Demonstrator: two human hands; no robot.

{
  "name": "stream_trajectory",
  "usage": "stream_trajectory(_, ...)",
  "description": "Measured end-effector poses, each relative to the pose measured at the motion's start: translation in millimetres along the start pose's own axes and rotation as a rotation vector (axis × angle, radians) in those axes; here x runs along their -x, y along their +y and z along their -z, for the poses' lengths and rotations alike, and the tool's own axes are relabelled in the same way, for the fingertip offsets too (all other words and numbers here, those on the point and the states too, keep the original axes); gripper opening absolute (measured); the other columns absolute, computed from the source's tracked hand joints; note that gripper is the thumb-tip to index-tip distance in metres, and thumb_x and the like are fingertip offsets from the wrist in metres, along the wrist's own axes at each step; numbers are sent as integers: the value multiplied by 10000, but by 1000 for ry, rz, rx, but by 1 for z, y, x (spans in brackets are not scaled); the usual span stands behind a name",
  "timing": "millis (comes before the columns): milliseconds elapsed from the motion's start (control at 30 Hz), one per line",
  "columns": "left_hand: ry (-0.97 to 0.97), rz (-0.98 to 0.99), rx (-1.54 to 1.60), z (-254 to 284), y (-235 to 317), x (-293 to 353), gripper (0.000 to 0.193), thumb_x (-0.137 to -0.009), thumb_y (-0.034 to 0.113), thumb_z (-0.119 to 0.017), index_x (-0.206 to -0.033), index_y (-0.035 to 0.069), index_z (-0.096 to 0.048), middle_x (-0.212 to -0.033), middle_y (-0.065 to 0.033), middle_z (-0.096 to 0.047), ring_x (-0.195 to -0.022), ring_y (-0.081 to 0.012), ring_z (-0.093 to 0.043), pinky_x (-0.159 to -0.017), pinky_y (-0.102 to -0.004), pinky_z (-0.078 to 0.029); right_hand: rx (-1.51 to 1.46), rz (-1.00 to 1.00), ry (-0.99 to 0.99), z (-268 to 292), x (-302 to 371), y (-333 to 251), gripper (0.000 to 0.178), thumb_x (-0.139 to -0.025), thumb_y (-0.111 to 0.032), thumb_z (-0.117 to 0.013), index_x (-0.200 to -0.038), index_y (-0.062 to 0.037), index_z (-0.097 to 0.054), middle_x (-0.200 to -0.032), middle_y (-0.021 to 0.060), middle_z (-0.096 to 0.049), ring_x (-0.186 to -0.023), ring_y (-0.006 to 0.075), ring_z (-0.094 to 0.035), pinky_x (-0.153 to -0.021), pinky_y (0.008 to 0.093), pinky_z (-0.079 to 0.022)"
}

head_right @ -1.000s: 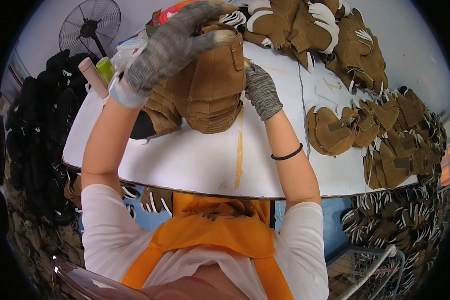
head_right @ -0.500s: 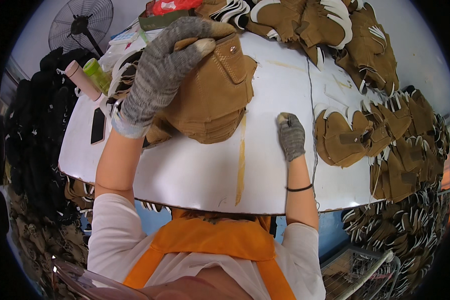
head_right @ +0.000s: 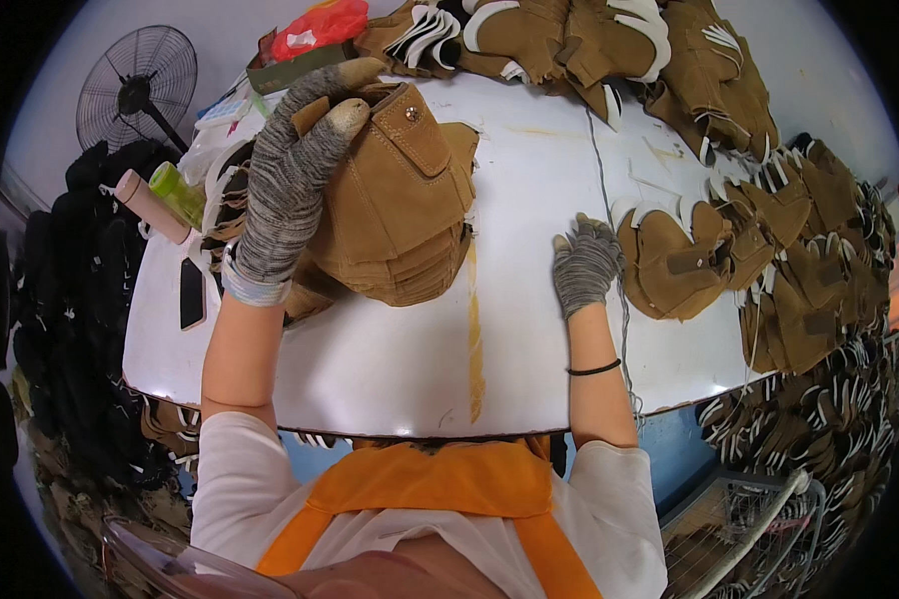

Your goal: The person uses snips to trim excess threads and material from several brown boot uppers, handling them one by one at a workbench.

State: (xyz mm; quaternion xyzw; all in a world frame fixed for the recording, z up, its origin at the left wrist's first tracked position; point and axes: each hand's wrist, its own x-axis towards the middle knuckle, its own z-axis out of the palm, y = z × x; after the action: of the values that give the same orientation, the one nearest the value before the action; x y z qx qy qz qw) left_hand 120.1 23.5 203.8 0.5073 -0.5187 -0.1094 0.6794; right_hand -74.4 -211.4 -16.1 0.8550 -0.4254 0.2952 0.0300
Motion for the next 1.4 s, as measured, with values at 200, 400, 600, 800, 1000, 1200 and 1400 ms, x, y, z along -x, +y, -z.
stream_trajectory(200,122,-45,-113,8,5,16,518,-851,259,-652,-1293,58,-474,-1199,-74,-537,-1097,-149,-504,-958,-281,-398,-1064,172,-795,35,53,-57,280,-920,-170,-523,-1164,-35,-544,-1012,75,-640,-806,206,-619,-691,299,-508)
stream_trajectory(400,131,68,-9,32,9,27,495,-898,340,-569,-1287,51,-475,-1124,-67,-589,-1060,-136,-528,-966,-285,-389,-2078,-987,-1118,28,85,-105,360,-901,-71,-503,-1246,11,-439,-1099,101,-600,-798,158,-582,-566,246,-474)
stream_trajectory(600,225,52,-91,23,13,40,480,-906,322,-555,-1281,34,-476,-1141,-68,-584,-1066,-141,-525,-975,-288,-384,-2151,-1048,-1161,39,82,-104,368,-898,-67,-440,-1265,-37,-424,-1036,95,-593,-497,74,-402,-436,221,-388)
stream_trajectory(800,273,-4,234,56,11,51,579,-917,415,-433,-1284,-33,-449,-1277,-140,-505,-1123,-220,-529,-1009,-362,-390,-2166,-988,-1327,16,95,-90,216,-893,-91,-477,-1105,-57,-499,-871,44,-585,-439,66,-343,-366,229,-292)
stream_trajectory(1000,292,248,454,44,31,18,548,-924,450,-433,-1237,5,-498,-1216,-134,-561,-1085,-233,-568,-950,-374,-449,-1655,-255,-922,74,103,-78,162,-873,-217,-549,-902,-57,-551,-709,16,-543,-471,103,-454,-453,232,-383)
stream_trajectory(1200,96,486,503,47,-53,-47,575,-889,512,-505,-1183,19,-543,-1080,-123,-636,-908,-239,-646,-791,-333,-539,-1679,-89,-890,196,101,-81,312,-844,-280,-608,-974,3,-580,-759,74,-599,-534,138,-537,-531,253,-457)
stream_trajectory(1400,-342,634,-299,-22,-135,4,541,-929,447,-472,-1299,52,-480,-1234,-98,-556,-1110,-172,-512,-993,-286,-377,-1341,-175,-810,148,117,-83,350,-929,-324,-533,-1003,11,-605,-693,31,-594,-607,99,-535,-548,222,-432)
